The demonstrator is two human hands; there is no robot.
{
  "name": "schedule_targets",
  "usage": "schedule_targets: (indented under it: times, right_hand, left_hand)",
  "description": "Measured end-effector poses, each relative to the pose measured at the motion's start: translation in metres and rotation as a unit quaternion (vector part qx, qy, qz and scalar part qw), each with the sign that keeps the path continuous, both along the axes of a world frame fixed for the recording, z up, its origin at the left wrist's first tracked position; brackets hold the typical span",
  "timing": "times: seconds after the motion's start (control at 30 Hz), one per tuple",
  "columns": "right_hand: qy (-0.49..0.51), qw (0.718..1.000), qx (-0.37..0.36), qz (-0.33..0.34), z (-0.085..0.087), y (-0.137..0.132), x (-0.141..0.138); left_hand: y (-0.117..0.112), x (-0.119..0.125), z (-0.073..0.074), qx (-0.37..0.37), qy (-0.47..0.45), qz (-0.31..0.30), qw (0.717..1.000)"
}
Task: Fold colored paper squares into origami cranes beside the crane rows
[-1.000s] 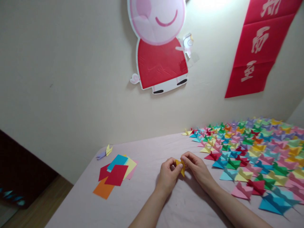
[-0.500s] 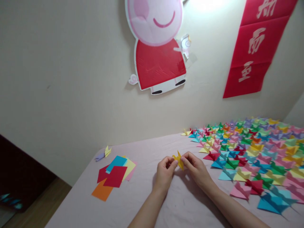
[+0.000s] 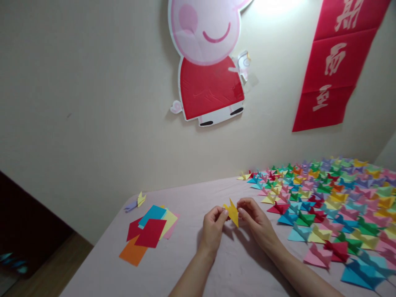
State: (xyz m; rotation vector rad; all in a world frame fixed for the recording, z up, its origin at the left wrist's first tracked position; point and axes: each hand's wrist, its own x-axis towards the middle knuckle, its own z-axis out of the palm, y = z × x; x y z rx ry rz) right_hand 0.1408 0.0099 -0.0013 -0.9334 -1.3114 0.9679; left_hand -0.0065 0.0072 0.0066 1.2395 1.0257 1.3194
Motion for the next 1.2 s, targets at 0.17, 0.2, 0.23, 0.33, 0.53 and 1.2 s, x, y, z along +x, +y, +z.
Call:
schedule_targets:
  times: [0.17,0.2,0.23,0.33,0.53,1.2]
  right_hand:
    - [-0.059,0.995,0.077,0.011,0.002,-0.001,0.003]
    - [-0.066,0.994,0.087,0.013,0.003,-0.002,0.003]
    - [-0.072,0.993,0.093,0.015,0.003,-0.002,0.003]
    - [-0.084,0.992,0.091,0.018,0.005,-0.002,0.002]
    - [-0.079,0.995,0.051,0.023,0.006,-0.003,-0.001]
    - [0.081,0.994,-0.059,0.032,-0.005,0.003,-0.001]
  left_hand:
    - [0.001,-0.003,-0.001,0.006,0.009,0.013,1.0]
    - [0.001,-0.003,-0.001,0.007,0.012,0.016,1.0]
    - [0.001,-0.003,-0.001,0.007,0.014,0.017,1.0]
    - [0.0,-0.004,-0.002,0.006,0.02,0.012,1.0]
    - [0.0,-0.005,0.0,0.011,0.032,0.002,0.999]
    - [-0.005,0.003,0.003,0.016,0.104,-0.014,0.994]
